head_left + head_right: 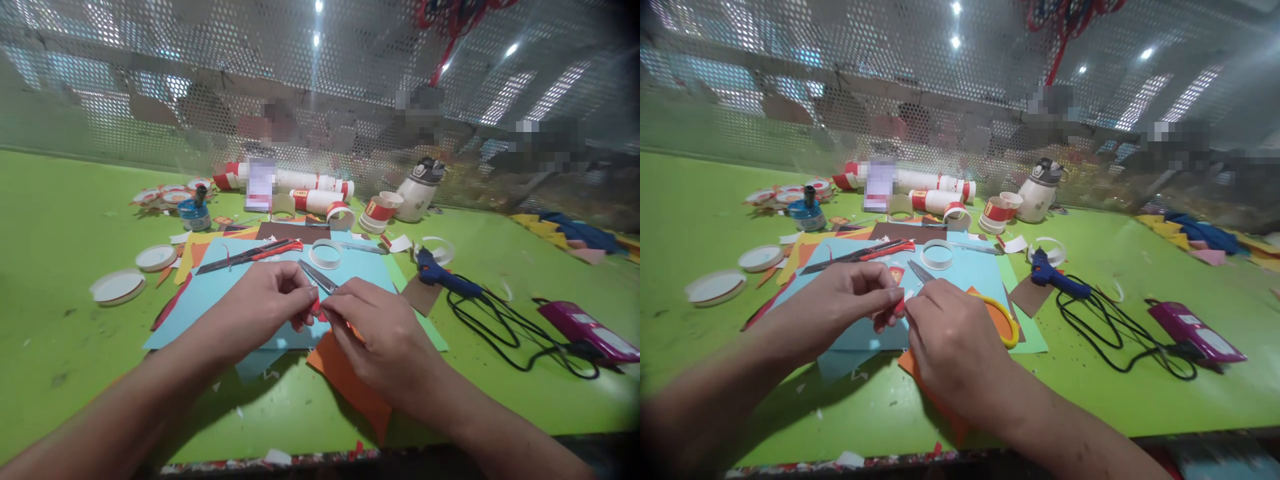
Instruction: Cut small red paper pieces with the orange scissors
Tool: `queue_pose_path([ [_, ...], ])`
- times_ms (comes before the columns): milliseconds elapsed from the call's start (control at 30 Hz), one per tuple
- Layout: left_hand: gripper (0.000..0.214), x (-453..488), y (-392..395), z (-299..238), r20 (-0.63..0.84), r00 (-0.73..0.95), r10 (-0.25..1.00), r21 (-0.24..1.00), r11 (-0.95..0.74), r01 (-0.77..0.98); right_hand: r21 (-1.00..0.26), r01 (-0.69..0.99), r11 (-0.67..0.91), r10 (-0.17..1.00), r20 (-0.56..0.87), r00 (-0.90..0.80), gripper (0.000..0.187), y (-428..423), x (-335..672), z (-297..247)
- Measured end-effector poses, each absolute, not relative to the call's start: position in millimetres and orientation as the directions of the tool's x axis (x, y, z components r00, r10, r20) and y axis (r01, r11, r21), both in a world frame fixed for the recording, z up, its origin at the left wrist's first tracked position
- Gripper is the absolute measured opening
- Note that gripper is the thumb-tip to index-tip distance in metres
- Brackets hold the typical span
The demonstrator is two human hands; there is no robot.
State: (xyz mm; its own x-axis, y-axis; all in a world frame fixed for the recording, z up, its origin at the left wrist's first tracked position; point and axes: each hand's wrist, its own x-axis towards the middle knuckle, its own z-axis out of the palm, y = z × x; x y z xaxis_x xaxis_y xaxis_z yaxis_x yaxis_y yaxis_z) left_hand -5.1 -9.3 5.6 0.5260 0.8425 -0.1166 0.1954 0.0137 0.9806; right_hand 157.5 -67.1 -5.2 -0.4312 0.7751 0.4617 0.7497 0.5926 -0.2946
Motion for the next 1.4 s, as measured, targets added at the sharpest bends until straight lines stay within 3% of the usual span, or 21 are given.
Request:
queue_pose_path([
  [333, 0.012, -3.0, -9.8, 5.3, -0.126, 0.514, 0.848, 0.975, 0.01, 0.222, -0.156, 0.79, 0.592, 0.741, 0.492, -0.458, 0.024, -68.5, 154.2, -8.3],
  [633, 0.012, -3.2, -9.0, 2.7, -0.193, 0.506, 0.841, 0.98, 0.136, 0.146, -0.035, 0.791, 0.61, 0.682, 0.531, -0.503, 0.028, -65.8, 155.1, -11.6],
  [867, 0.013, -3.5, -7.4, -1.0, -0.17, 0.495, 0.852, 0.985, 0.129, 0.115, 0.066, 0.775, 0.628, 0.648, 0.507, -0.568, 0.03, -68.8, 157.9, -11.0],
  [967, 0.015, -4.5, -6.2, 0.1, -0.149, 0.454, 0.878, 0.988, 0.119, 0.095, 0.031, 0.75, 0.661, 0.635, 0.508, -0.581, 0.029, -70.6, 157.3, -9.8],
  [1200, 0.016, -4.7, -6.2, 4.4, -0.142, 0.478, 0.867, 0.99, 0.136, 0.047, -0.201, 0.746, 0.635, 0.704, 0.549, -0.451, 0.021, -67.8, 157.4, -5.6],
  [1400, 0.013, -4.8, -5.8, 1.9, -0.121, 0.489, 0.864, 0.993, 0.105, 0.06, -0.264, 0.78, 0.567, 0.754, 0.546, -0.364, 0.019, -67.4, 155.5, -3.0],
])
